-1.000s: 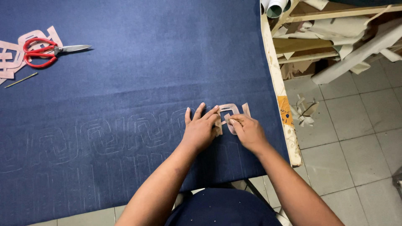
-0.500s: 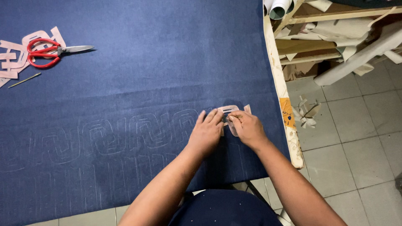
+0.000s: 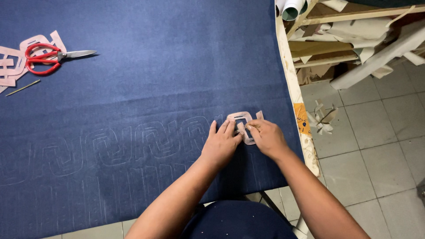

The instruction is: The person aligns a pink paper pattern template on blue fabric spread over a cutting table and traces its outline onto the fabric. They then pick up scissors and cut along the marked lines, and finally fold and roll the cut fabric on the table.

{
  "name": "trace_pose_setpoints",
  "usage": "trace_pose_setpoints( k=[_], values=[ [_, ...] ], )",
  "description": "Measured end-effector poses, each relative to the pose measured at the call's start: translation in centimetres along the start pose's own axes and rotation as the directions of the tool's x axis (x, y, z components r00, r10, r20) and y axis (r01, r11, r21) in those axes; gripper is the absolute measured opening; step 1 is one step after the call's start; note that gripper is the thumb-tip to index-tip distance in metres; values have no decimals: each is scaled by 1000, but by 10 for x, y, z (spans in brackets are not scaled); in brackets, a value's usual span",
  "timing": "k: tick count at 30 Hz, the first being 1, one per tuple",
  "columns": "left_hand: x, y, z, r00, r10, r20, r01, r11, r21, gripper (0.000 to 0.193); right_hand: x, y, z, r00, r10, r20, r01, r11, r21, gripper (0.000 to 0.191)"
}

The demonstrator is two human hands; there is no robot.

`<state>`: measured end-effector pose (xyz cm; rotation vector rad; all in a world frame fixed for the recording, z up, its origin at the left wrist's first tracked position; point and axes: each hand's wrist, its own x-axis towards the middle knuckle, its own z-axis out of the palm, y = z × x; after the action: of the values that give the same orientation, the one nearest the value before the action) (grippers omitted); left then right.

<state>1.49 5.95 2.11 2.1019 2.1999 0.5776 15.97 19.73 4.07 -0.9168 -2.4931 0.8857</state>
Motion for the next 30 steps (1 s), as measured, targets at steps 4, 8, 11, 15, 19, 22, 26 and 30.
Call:
trace_pose_setpoints(
  k=[4, 8, 11, 15, 19, 22, 26, 30],
  values=[
    [5, 8, -1, 998, -47, 51, 47, 999, 1, 32, -5, 1, -2, 995, 96, -4, -94, 984, 150, 23],
    [13, 11, -6, 995, -72, 72, 74, 997, -34, 25, -9, 2, -2, 989, 142, -32, -138, 985, 106, 23],
    [19, 14, -9, 996, -73, 55, 77, 993, -86, 21, -16, 3, -3, 993, 115, -10, -113, 986, 125, 23],
    [24, 17, -11, 993, -105, 57, 109, 991, -75, 18, -26, 5, -10, 985, 160, 60, -165, 982, 88, 24],
    [29, 19, -13, 990, -116, 76, 119, 992, -29, 20, -29, 7, -21, 987, 106, 123, -102, 994, -35, 23],
    [33, 21, -15, 983, -139, 120, 144, 989, -31, 30, -18, 11, -26, 989, 122, 89, -94, 959, -267, 22],
    [35, 23, -17, 983, -121, 136, 125, 992, -19, 37, -7, 16, -32, 981, 174, 85, -147, 956, -254, 21],
    [36, 23, -19, 974, -125, 187, 131, 991, -20, 38, -3, 18, -29, 998, 60, -13, -61, 985, -161, 22]
  ],
)
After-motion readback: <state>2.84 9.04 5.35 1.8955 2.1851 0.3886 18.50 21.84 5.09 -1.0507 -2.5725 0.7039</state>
